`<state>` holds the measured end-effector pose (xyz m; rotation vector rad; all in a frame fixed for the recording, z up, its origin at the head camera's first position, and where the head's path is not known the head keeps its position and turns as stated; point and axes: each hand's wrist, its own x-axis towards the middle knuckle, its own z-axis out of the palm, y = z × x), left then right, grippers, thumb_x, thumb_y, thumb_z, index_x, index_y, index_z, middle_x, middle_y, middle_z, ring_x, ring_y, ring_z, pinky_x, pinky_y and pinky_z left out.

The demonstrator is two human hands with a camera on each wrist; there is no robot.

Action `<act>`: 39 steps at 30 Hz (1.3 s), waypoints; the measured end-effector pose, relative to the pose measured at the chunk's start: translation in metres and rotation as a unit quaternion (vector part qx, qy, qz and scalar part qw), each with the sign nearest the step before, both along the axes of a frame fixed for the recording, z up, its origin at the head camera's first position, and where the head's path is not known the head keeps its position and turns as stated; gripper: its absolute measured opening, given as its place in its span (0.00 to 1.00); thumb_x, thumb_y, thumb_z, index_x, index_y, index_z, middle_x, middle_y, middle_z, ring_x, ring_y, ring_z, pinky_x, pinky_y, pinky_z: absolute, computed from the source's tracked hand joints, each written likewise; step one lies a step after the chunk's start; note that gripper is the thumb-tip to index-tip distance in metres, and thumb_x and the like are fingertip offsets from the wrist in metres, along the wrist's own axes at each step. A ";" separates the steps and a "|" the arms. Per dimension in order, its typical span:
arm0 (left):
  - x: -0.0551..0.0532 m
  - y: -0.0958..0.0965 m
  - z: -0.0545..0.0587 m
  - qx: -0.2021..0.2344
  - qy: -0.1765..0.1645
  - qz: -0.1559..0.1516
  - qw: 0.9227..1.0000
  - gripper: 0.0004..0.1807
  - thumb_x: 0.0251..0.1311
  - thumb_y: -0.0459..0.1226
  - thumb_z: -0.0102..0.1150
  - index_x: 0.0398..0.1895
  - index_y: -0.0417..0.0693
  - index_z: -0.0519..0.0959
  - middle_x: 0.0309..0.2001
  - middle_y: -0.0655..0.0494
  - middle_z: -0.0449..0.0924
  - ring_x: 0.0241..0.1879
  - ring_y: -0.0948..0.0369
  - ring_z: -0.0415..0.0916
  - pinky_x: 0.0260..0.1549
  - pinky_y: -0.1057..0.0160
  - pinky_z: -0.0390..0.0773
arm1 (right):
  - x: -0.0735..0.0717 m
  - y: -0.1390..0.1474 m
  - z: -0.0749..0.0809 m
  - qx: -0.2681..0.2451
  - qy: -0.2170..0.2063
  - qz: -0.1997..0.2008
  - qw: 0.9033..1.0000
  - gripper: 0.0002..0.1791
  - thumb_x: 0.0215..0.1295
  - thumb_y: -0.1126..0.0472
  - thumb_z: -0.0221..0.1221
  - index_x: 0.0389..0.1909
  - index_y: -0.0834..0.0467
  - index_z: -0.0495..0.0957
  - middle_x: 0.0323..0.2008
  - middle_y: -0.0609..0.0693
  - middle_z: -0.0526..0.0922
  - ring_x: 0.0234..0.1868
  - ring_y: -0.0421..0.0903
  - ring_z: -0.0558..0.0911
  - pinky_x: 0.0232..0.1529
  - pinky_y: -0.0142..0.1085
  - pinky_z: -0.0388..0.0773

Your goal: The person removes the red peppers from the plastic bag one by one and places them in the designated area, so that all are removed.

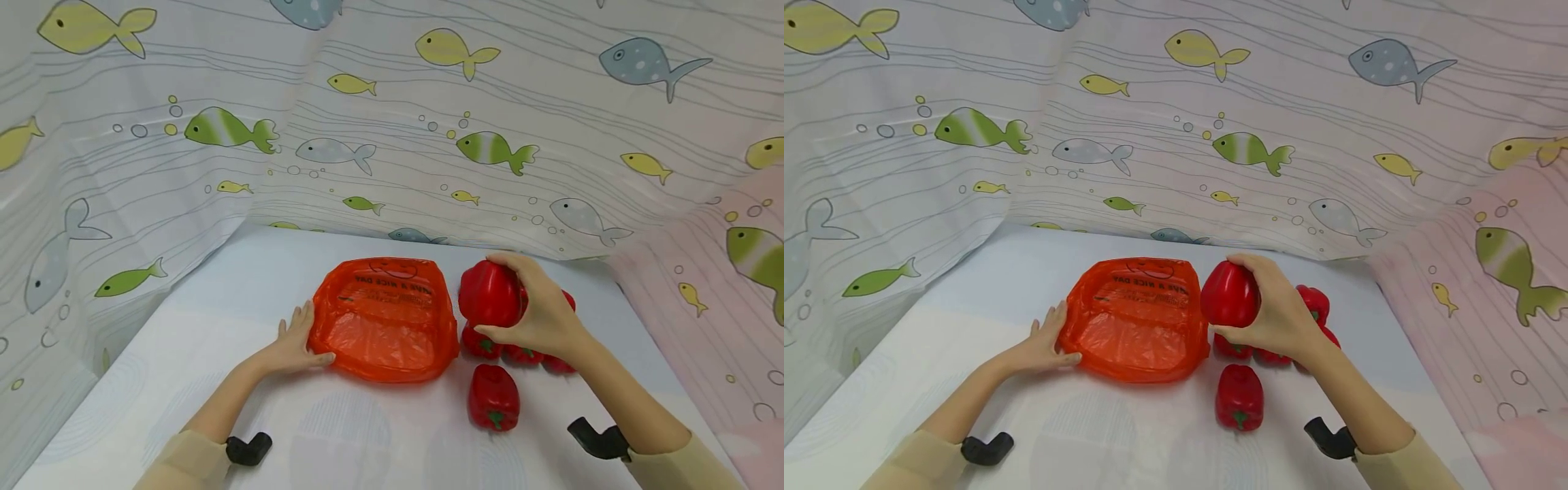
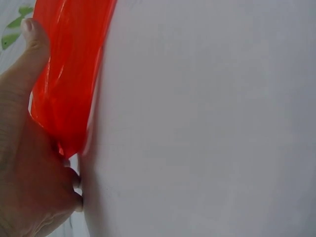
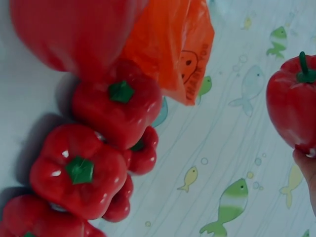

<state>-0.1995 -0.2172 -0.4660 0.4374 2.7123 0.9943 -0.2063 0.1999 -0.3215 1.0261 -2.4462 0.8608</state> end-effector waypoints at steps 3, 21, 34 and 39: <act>0.000 0.000 0.000 0.003 0.000 -0.001 1.000 0.67 0.51 0.56 0.66 0.71 0.25 0.31 0.73 0.28 0.27 0.70 0.33 0.23 0.61 0.31 0.23 | 0.002 0.010 -0.003 0.004 0.006 -0.008 1.000 0.54 0.32 0.61 0.80 0.66 0.58 0.64 0.59 0.51 0.71 0.56 0.48 0.72 0.39 0.47 0.82; 0.001 0.002 0.001 0.001 0.004 0.000 1.000 0.66 0.51 0.55 0.66 0.71 0.24 0.31 0.72 0.27 0.28 0.70 0.32 0.23 0.61 0.31 0.24 | 0.019 0.060 -0.017 0.071 -0.020 -0.048 0.996 0.57 0.24 0.60 0.83 0.62 0.61 0.66 0.56 0.50 0.73 0.53 0.46 0.72 0.35 0.43 0.83; -0.001 0.000 -0.001 0.000 0.003 -0.001 1.000 0.67 0.51 0.55 0.66 0.71 0.25 0.31 0.72 0.27 0.28 0.70 0.32 0.23 0.60 0.30 0.24 | 0.035 0.083 -0.017 0.114 -0.081 -0.052 0.989 0.53 0.29 0.51 0.82 0.61 0.58 0.67 0.53 0.51 0.73 0.51 0.51 0.73 0.30 0.41 0.83; -0.002 0.000 0.000 0.001 0.006 -0.001 1.000 0.66 0.51 0.55 0.66 0.71 0.25 0.31 0.73 0.27 0.28 0.70 0.32 0.23 0.60 0.30 0.24 | 0.040 0.094 -0.021 0.151 -0.112 -0.057 0.980 0.52 0.30 0.49 0.81 0.59 0.59 0.67 0.50 0.50 0.73 0.50 0.50 0.73 0.29 0.37 0.82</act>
